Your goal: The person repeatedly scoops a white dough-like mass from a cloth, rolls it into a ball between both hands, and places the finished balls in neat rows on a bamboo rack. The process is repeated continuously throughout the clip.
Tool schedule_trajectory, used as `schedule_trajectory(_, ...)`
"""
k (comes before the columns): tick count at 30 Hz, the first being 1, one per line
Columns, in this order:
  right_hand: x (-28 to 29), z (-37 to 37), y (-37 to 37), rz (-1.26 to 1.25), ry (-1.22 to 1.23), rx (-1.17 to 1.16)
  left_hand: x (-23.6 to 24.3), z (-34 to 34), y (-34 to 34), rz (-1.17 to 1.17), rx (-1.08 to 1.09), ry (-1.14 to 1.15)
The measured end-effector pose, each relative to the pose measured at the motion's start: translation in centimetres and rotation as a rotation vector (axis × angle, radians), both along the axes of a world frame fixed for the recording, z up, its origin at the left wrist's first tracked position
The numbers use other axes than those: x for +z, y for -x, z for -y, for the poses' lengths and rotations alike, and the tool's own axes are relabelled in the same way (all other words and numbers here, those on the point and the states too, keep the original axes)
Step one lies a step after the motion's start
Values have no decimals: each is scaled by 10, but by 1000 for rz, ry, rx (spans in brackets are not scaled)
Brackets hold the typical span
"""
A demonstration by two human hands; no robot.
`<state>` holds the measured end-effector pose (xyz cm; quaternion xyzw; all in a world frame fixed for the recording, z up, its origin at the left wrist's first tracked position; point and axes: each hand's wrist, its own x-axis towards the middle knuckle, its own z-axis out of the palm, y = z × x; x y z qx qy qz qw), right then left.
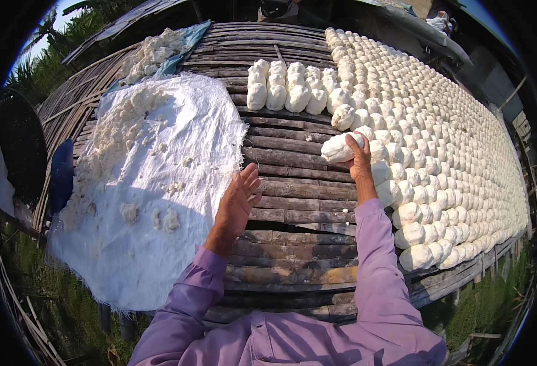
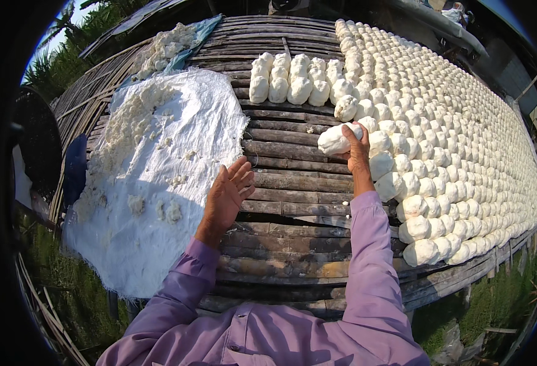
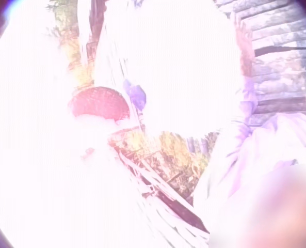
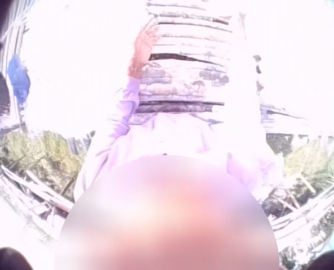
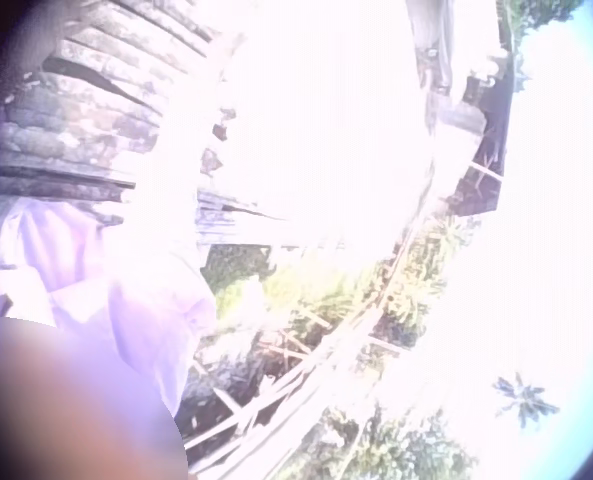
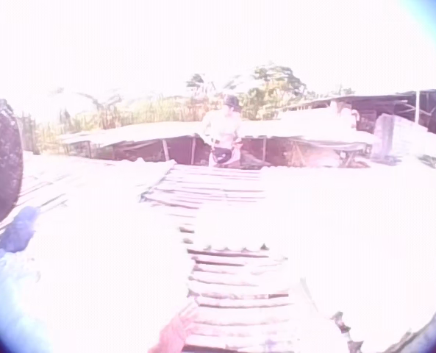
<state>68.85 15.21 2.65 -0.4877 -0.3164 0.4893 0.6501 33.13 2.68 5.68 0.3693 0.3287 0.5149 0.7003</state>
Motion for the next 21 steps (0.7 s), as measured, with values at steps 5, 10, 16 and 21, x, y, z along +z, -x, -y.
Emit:
schedule_trajectory(5,-27,-79,-43,549,-164,-284,-7,75,125,-182,329,37)
schedule_trajectory(10,-46,-108,-31,1030,-56,-408,-17,153,213,-407,707,148)
schedule_trajectory(16,-48,-105,-6,1550,70,-401,-26,207,256,-449,906,183)
schedule_trajectory(21,-57,-115,-30,1664,154,-244,-21,217,261,-397,995,193)
